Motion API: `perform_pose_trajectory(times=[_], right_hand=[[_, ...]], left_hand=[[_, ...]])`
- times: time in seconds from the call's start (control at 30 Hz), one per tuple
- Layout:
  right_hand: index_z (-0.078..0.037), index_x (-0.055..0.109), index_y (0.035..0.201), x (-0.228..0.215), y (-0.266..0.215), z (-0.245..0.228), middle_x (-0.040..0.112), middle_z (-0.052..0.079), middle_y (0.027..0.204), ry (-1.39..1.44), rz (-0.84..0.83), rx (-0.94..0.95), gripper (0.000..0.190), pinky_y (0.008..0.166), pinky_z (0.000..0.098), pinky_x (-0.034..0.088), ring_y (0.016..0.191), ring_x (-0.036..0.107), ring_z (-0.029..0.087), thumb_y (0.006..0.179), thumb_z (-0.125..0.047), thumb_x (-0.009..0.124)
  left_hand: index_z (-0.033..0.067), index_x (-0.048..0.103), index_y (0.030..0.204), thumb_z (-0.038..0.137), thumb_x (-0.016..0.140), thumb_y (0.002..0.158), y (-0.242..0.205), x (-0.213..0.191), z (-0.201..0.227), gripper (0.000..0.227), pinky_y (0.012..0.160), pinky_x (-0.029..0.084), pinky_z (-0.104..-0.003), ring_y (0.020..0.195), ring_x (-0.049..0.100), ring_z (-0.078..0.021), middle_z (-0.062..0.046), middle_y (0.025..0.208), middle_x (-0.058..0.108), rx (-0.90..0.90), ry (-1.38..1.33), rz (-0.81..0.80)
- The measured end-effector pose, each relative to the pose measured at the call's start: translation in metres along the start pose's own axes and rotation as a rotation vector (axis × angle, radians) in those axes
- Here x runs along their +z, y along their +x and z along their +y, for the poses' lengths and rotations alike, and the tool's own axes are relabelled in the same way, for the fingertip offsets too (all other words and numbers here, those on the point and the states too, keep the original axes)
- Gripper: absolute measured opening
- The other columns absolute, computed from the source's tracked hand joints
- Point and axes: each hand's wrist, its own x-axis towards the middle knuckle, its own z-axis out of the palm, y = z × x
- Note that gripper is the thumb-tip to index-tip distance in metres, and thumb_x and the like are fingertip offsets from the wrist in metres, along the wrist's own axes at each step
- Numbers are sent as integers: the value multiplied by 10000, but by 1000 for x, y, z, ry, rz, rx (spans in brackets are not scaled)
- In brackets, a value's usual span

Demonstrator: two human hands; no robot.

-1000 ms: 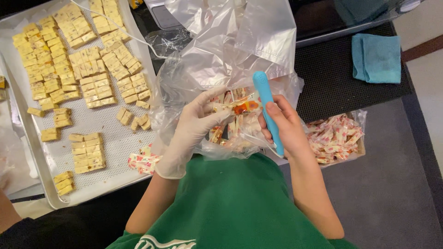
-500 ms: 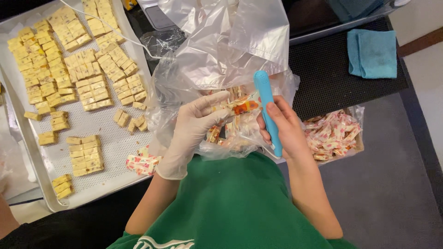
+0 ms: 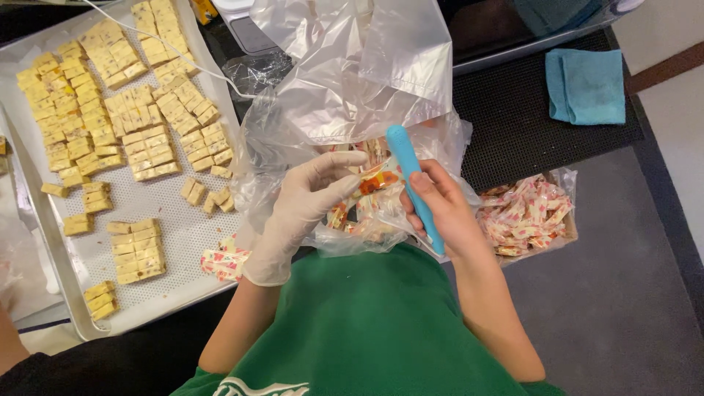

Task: The person places small pieces of nougat into individual plastic wrappers and uses a handheld heat sealer to seal them.

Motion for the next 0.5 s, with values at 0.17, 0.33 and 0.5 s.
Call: perform_pose_trajectory(times=[0.17, 0.33, 0.5], right_hand=[[-70, 571, 1076, 8, -2, 9, 486, 103, 589, -47, -27, 11, 179, 283, 236, 386, 368, 468, 144, 997, -227, 538], [-69, 595, 1073, 14, -9, 2, 516, 110, 574, -105, -43, 19, 162, 273, 245, 391, 356, 478, 151, 989, -200, 553], [-27, 493, 1156, -2, -7, 11, 564, 149, 724, -9, 26, 49, 405, 327, 256, 448, 445, 538, 156, 1022, -401, 416]], left_hand=[[234, 757, 1065, 391, 786, 703, 0, 6, 22, 396, 674, 517, -251, 674, 621, -103, -9, 740, 684, -249, 419, -59], [320, 766, 945, 484, 748, 689, 11, 10, 1, 305, 797, 521, -306, 773, 685, -138, 56, 743, 722, -323, 641, -96], [72, 718, 836, 149, 791, 742, -3, 19, 24, 142, 609, 569, -227, 698, 704, -137, -75, 754, 713, -330, 19, -20]])
